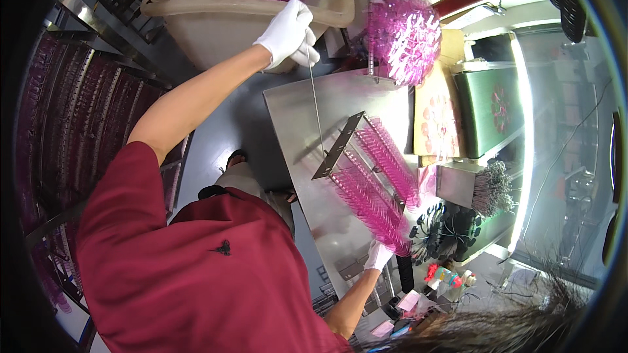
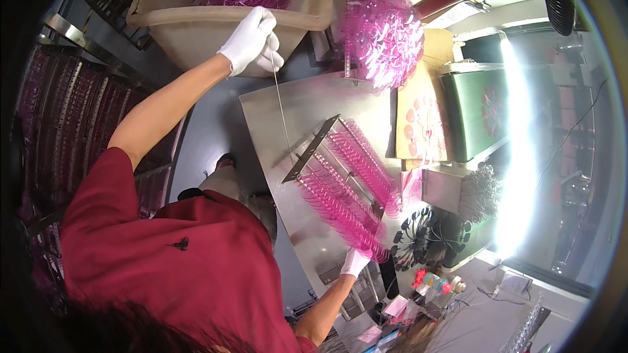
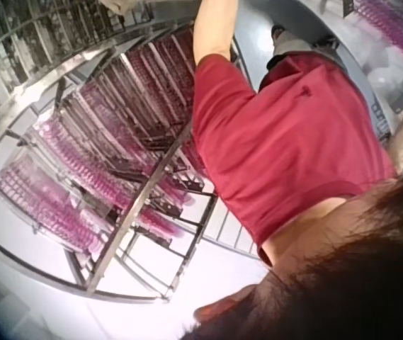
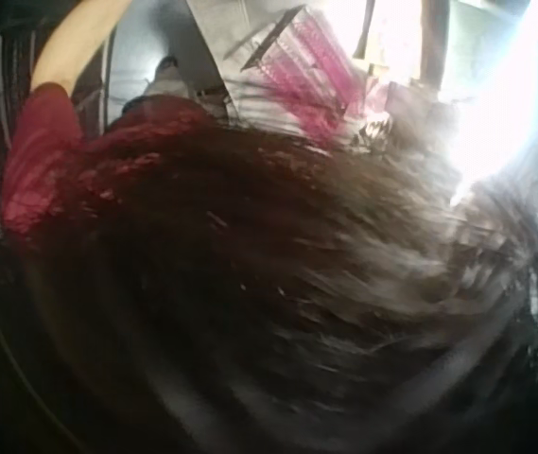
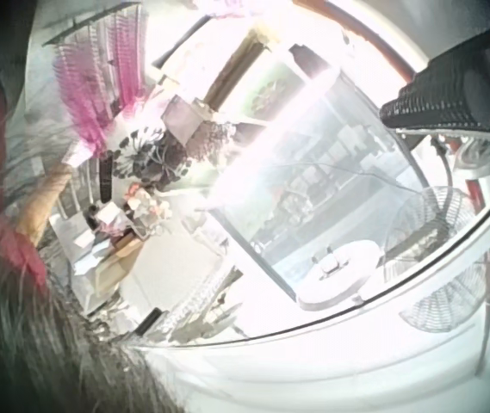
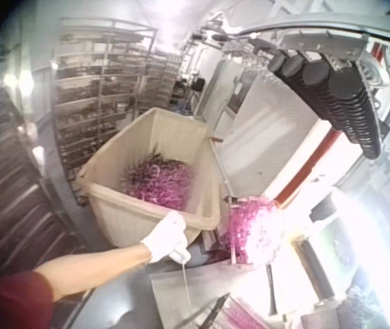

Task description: The person assembles decorative items by inserting black and pink plastic pieces into metal frames. They handle the components with gloved hands, arranging them in rows and securing them within the frames.

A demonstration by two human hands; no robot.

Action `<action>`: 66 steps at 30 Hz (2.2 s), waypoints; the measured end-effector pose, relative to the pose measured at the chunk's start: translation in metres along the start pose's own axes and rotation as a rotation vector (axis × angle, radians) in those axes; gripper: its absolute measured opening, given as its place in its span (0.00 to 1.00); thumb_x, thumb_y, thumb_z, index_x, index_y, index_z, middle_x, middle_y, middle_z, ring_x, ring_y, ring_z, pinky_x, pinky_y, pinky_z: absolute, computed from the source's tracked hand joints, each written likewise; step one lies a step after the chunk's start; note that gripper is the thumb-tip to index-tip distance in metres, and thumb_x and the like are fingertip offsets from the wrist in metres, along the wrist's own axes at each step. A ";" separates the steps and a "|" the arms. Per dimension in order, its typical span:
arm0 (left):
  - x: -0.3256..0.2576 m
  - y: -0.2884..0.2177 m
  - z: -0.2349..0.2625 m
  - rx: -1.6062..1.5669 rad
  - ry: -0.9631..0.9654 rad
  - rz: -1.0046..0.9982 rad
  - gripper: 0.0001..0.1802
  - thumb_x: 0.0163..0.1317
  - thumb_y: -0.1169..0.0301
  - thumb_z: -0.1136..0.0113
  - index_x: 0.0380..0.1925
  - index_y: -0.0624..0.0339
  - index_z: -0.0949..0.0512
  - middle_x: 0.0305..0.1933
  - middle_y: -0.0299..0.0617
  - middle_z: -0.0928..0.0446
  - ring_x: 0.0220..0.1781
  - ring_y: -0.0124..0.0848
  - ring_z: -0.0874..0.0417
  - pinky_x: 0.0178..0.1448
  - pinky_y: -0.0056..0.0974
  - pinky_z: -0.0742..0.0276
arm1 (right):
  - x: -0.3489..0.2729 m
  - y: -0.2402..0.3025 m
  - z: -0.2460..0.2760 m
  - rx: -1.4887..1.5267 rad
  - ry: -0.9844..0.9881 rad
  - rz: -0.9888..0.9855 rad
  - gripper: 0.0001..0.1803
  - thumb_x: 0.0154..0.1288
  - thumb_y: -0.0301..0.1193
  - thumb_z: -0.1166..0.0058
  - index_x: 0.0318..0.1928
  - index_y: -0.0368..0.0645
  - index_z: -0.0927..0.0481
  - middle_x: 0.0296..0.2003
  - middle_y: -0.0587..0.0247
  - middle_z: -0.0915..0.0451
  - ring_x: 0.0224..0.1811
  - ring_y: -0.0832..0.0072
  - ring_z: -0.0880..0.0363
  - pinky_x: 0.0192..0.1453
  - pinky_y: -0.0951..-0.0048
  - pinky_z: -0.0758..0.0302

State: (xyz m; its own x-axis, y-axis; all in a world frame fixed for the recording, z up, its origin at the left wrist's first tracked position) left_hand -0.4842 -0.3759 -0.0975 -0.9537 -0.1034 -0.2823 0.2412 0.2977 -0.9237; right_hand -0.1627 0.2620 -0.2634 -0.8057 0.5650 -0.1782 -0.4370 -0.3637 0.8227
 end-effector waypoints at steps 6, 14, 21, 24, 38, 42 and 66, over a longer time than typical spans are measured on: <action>-0.001 0.005 -0.004 -0.025 0.014 0.039 0.14 0.85 0.61 0.58 0.59 0.57 0.37 0.35 0.47 0.24 0.28 0.46 0.10 0.33 0.53 0.08 | 0.024 -0.048 0.020 -0.216 0.059 -0.064 0.33 0.74 0.25 0.39 0.76 0.35 0.29 0.71 0.53 0.20 0.71 0.64 0.22 0.79 0.62 0.30; 0.002 0.018 -0.008 -0.038 0.015 0.090 0.16 0.85 0.62 0.57 0.61 0.62 0.38 0.37 0.49 0.24 0.31 0.49 0.09 0.35 0.54 0.07 | 0.028 -0.038 0.015 -0.145 0.084 -0.187 0.29 0.72 0.26 0.39 0.72 0.35 0.25 0.68 0.53 0.17 0.68 0.65 0.18 0.74 0.64 0.25; -0.020 0.064 0.029 -0.169 -0.186 0.256 0.17 0.83 0.67 0.53 0.63 0.66 0.36 0.48 0.54 0.25 0.41 0.52 0.08 0.42 0.57 0.04 | 0.026 -0.035 0.021 -0.077 0.019 -0.131 0.20 0.71 0.26 0.38 0.62 0.35 0.18 0.58 0.56 0.12 0.59 0.66 0.13 0.66 0.64 0.20; -0.065 0.108 0.068 -0.334 -0.289 0.241 0.09 0.81 0.67 0.41 0.53 0.56 0.28 0.38 0.42 0.22 0.42 0.48 0.09 0.49 0.58 0.06 | 0.011 -0.013 0.018 -0.211 0.020 -0.005 0.16 0.71 0.25 0.39 0.58 0.36 0.16 0.53 0.59 0.11 0.54 0.68 0.14 0.61 0.65 0.19; -0.167 0.106 -0.047 -0.349 -0.033 0.325 0.10 0.81 0.67 0.39 0.49 0.64 0.20 0.49 0.51 0.13 0.50 0.44 0.08 0.56 0.47 0.06 | -0.025 0.112 -0.005 0.105 0.005 -0.181 0.07 0.72 0.23 0.36 0.48 0.46 0.18 0.18 0.77 0.30 0.11 0.85 0.38 0.14 0.76 0.46; -0.161 0.126 -0.048 -0.310 -0.085 0.371 0.12 0.77 0.61 0.33 0.41 0.58 0.20 0.40 0.45 0.13 0.38 0.36 0.08 0.40 0.37 0.13 | -0.022 0.099 -0.003 0.072 0.019 -0.195 0.11 0.72 0.22 0.36 0.52 0.46 0.17 0.21 0.76 0.26 0.13 0.85 0.37 0.15 0.75 0.45; -0.159 0.130 -0.074 0.055 0.059 0.208 0.22 0.82 0.59 0.39 0.26 0.56 0.24 0.19 0.29 0.28 0.17 0.18 0.34 0.22 0.31 0.39 | -0.014 0.049 0.003 -0.010 0.022 -0.004 0.11 0.75 0.24 0.39 0.54 0.38 0.13 0.41 0.63 0.11 0.33 0.79 0.20 0.37 0.73 0.26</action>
State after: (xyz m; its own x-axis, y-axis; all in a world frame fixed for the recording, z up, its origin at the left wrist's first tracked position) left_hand -0.3144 -0.2504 -0.1535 -0.8910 0.0112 -0.4538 0.4414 0.2543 -0.8605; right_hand -0.1720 0.2387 -0.2189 -0.8122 0.5502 -0.1938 -0.4446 -0.3690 0.8162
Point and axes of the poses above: each hand's wrist, its own x-axis towards the middle knuckle, its own z-axis out of the back of the hand, y = z × x, the point moved 7 cm from there along x, towards the middle knuckle
